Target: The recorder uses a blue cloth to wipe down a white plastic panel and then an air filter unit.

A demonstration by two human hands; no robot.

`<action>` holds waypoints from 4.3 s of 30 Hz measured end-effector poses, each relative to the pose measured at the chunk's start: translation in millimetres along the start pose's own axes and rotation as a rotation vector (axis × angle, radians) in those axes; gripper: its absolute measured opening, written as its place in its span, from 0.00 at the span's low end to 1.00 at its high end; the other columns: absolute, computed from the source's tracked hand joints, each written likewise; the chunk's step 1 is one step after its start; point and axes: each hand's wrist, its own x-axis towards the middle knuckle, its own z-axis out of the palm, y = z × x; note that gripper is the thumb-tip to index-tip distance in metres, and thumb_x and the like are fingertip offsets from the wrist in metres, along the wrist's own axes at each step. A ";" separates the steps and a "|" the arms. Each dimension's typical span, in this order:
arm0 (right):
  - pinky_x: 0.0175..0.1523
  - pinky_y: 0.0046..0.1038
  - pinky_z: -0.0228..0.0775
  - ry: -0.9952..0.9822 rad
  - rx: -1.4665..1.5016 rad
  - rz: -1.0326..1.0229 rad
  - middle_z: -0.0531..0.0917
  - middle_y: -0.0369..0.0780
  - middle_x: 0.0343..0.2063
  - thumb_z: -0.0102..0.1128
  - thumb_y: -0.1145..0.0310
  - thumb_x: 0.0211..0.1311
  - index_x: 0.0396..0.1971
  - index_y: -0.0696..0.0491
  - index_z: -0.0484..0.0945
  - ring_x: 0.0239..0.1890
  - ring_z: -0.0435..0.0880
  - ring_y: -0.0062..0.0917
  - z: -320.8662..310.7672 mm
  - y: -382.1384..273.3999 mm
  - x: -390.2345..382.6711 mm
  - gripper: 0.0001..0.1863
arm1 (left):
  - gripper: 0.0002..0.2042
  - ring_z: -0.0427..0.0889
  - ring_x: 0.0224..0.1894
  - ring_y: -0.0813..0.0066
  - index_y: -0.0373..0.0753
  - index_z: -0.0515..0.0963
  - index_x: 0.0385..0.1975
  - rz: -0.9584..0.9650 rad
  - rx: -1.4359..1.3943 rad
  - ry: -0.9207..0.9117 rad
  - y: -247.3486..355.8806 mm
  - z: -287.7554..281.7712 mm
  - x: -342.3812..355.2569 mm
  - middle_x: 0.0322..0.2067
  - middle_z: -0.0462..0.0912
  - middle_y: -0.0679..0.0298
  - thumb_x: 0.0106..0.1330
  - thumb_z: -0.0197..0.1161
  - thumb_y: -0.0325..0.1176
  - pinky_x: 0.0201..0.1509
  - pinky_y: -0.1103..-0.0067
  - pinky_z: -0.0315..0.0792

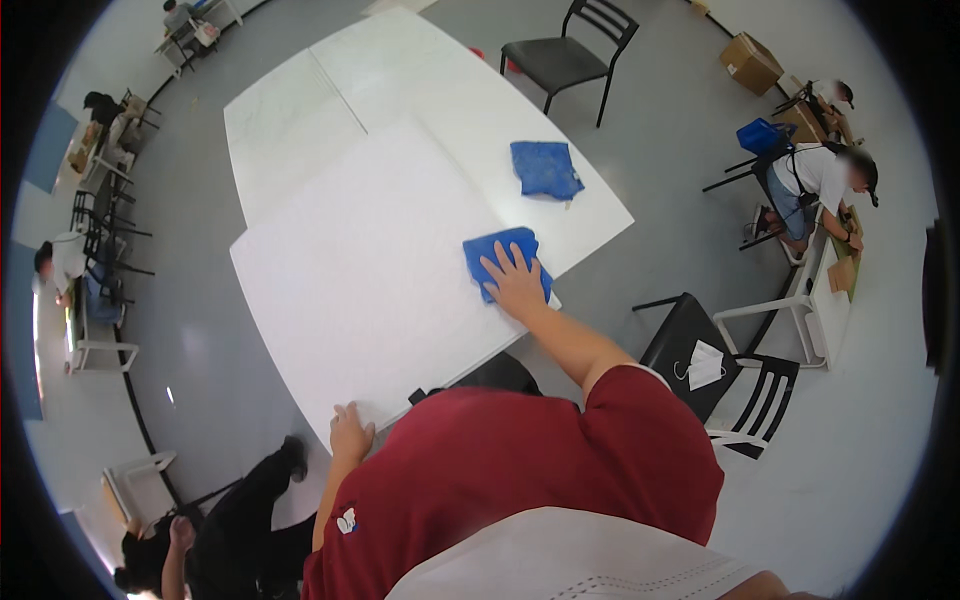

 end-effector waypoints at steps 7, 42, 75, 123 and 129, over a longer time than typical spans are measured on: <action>0.50 0.44 0.62 0.175 0.023 -0.126 0.63 0.36 0.58 0.55 0.55 0.53 0.52 0.36 0.69 0.57 0.62 0.34 0.0 24.3 20.6 0.23 | 0.32 0.61 0.56 0.42 0.37 0.59 0.57 0.000 -0.014 0.047 -3.7 4.8 -6.9 0.58 0.55 0.40 0.51 0.63 0.37 0.59 0.64 0.61; 0.57 0.32 0.59 0.934 0.917 0.569 0.69 0.49 0.47 0.52 0.69 0.57 0.50 0.65 0.60 0.49 0.70 0.34 -76.5 163.2 64.3 0.23 | 0.30 0.57 0.59 0.45 0.40 0.61 0.57 -0.025 -0.133 0.106 -7.4 4.0 -11.4 0.60 0.55 0.43 0.52 0.61 0.36 0.60 0.65 0.59; 0.49 0.30 0.67 0.374 0.598 0.292 0.77 0.46 0.40 0.56 0.70 0.53 0.46 0.57 0.72 0.43 0.77 0.32 23.8 133.4 21.5 0.19 | 0.35 0.56 0.61 0.49 0.33 0.58 0.58 -0.352 -0.331 0.622 -66.8 80.3 1.6 0.57 0.62 0.47 0.52 0.64 0.41 0.64 0.63 0.51; 0.61 0.52 0.46 0.091 -0.023 -0.182 0.50 0.50 0.63 0.52 0.49 0.55 0.60 0.44 0.58 0.64 0.49 0.46 -7.1 -26.3 82.1 0.33 | 0.34 0.50 0.62 0.47 0.40 0.58 0.59 -0.377 -0.424 0.618 -28.0 36.5 11.4 0.59 0.52 0.42 0.51 0.63 0.38 0.63 0.60 0.47; 0.63 0.47 0.45 0.081 -0.067 -0.208 0.53 0.49 0.63 0.48 0.49 0.58 0.61 0.49 0.58 0.65 0.48 0.46 14.5 -16.5 96.2 0.33 | 0.34 0.48 0.62 0.46 0.41 0.58 0.59 -0.326 -0.500 0.607 -6.7 26.9 15.3 0.60 0.52 0.44 0.51 0.62 0.37 0.63 0.58 0.47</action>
